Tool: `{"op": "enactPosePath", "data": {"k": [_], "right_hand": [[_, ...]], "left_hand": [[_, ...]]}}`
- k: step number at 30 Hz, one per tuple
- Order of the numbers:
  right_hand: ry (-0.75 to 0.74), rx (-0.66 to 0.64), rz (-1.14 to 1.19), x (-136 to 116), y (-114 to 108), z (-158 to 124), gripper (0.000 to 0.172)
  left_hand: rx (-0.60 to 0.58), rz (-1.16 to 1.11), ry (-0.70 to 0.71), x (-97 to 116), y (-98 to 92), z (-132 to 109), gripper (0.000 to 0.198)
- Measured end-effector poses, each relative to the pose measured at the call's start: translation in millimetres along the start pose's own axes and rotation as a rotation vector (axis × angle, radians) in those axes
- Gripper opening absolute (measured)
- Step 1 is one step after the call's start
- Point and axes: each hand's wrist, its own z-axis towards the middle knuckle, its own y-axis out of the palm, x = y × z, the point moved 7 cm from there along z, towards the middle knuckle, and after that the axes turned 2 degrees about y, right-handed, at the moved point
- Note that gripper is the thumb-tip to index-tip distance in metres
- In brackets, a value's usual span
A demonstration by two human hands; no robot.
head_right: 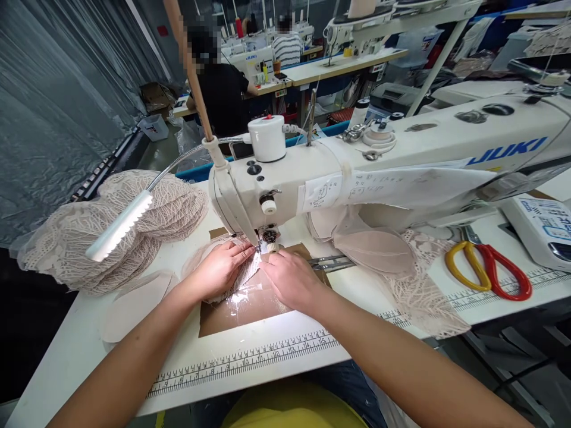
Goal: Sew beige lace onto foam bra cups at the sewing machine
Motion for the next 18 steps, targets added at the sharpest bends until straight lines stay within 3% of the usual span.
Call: {"op": "enactPosePath", "data": {"k": [8,18], "right_hand": [[-0.003,0.013,-0.038,1,3,3,0.028],[0.042,0.000,0.016,5,1,7,0.029]], "left_hand": [[0.063,-0.058,0.034,16,-9.7,-11,0.036],[0.092,-0.070,0.001,-4,-2.5,-3,0.038]]}}
